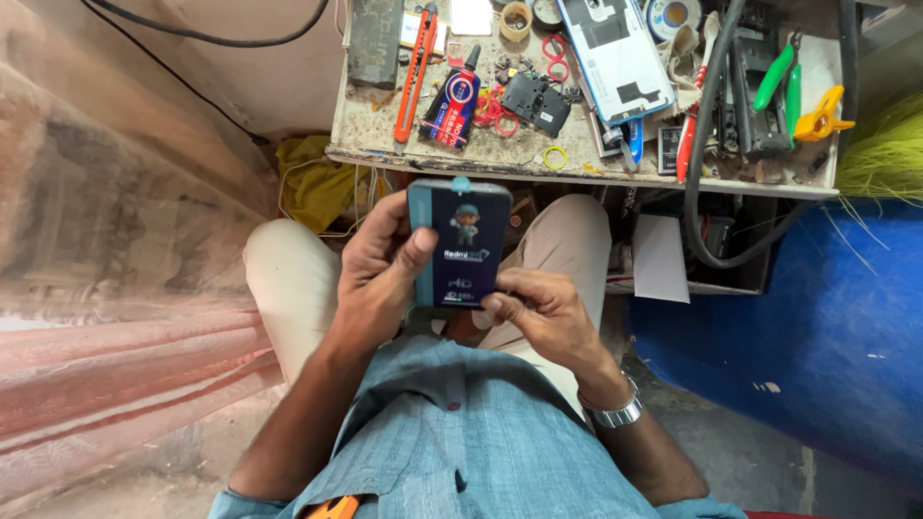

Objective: The person disassembles a phone, removing components and using a small tool to scrape or clean internal parts.

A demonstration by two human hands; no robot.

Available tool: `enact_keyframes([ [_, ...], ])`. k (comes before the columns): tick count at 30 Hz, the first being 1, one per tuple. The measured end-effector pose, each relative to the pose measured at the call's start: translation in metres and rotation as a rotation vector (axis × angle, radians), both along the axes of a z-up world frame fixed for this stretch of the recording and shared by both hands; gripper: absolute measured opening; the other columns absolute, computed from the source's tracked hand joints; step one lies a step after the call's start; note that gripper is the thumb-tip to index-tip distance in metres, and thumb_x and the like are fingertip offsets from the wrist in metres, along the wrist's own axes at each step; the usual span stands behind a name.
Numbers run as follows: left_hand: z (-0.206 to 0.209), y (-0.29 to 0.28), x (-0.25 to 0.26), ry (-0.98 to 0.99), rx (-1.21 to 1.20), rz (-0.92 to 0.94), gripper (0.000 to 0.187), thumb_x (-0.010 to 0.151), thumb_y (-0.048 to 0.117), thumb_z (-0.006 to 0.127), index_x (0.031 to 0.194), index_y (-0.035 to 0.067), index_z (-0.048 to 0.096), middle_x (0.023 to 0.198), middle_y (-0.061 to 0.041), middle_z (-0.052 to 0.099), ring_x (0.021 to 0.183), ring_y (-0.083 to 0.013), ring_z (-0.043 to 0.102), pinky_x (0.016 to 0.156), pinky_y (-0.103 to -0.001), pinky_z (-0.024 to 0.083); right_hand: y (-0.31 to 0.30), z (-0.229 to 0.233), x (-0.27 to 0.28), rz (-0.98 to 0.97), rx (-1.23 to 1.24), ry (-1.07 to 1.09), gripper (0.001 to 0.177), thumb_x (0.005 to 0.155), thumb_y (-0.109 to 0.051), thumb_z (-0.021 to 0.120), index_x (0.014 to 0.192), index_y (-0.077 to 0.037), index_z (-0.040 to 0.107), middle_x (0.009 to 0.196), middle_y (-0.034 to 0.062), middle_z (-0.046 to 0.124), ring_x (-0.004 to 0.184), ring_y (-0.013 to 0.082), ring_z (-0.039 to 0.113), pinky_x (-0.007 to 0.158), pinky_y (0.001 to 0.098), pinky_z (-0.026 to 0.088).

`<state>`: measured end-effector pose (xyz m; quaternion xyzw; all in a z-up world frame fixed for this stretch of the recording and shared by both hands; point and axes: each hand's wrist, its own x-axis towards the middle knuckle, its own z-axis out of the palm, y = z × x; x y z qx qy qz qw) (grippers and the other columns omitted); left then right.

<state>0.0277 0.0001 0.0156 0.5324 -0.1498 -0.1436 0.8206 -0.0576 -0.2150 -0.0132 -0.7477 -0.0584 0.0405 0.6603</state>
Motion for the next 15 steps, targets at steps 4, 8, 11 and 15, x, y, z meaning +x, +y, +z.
enact_keyframes([
  [4, 0.002, -0.013, 0.007, 0.032, -0.074, 0.021, 0.044, 0.107, 0.023, 0.065, 0.142, -0.002, 0.054, 0.13, -0.008, 0.065, 0.118, -0.0124, 0.061, 0.105, -0.028, 0.05, -0.004, -0.005, 0.002, -0.094, 0.072, 0.018, 0.024, 0.098, -0.013, 0.07, 0.116, 0.004, 0.073, 0.098, 0.0096, 0.076, 0.079, 0.0116, 0.071, 0.069, 0.0242, 0.061],
  [8, 0.0, -0.022, 0.014, 0.025, -0.077, 0.018, 0.044, 0.108, 0.023, 0.064, 0.143, -0.002, 0.054, 0.131, -0.007, 0.065, 0.118, -0.0115, 0.06, 0.106, -0.027, 0.05, -0.012, -0.003, 0.002, -0.204, 0.049, 0.058, 0.026, 0.096, -0.012, 0.071, 0.117, 0.004, 0.073, 0.096, 0.0105, 0.075, 0.078, 0.0122, 0.073, 0.068, 0.025, 0.062],
  [11, -0.003, -0.029, 0.021, 0.032, -0.144, 0.012, 0.043, 0.108, 0.022, 0.065, 0.143, -0.001, 0.054, 0.131, -0.007, 0.065, 0.119, -0.0116, 0.06, 0.107, -0.028, 0.049, -0.018, 0.005, 0.003, -0.261, 0.021, 0.042, 0.028, 0.097, -0.013, 0.071, 0.12, 0.003, 0.072, 0.099, 0.0105, 0.076, 0.079, 0.0119, 0.073, 0.069, 0.0238, 0.059],
  [15, -0.011, -0.04, 0.028, 0.057, -0.252, 0.008, 0.043, 0.107, 0.021, 0.067, 0.142, -0.001, 0.054, 0.132, -0.007, 0.065, 0.119, -0.0134, 0.061, 0.108, -0.03, 0.05, -0.024, 0.017, 0.008, -0.253, 0.031, -0.022, 0.031, 0.098, -0.016, 0.072, 0.123, 0.003, 0.071, 0.104, 0.009, 0.076, 0.085, 0.01, 0.071, 0.073, 0.0231, 0.06],
])
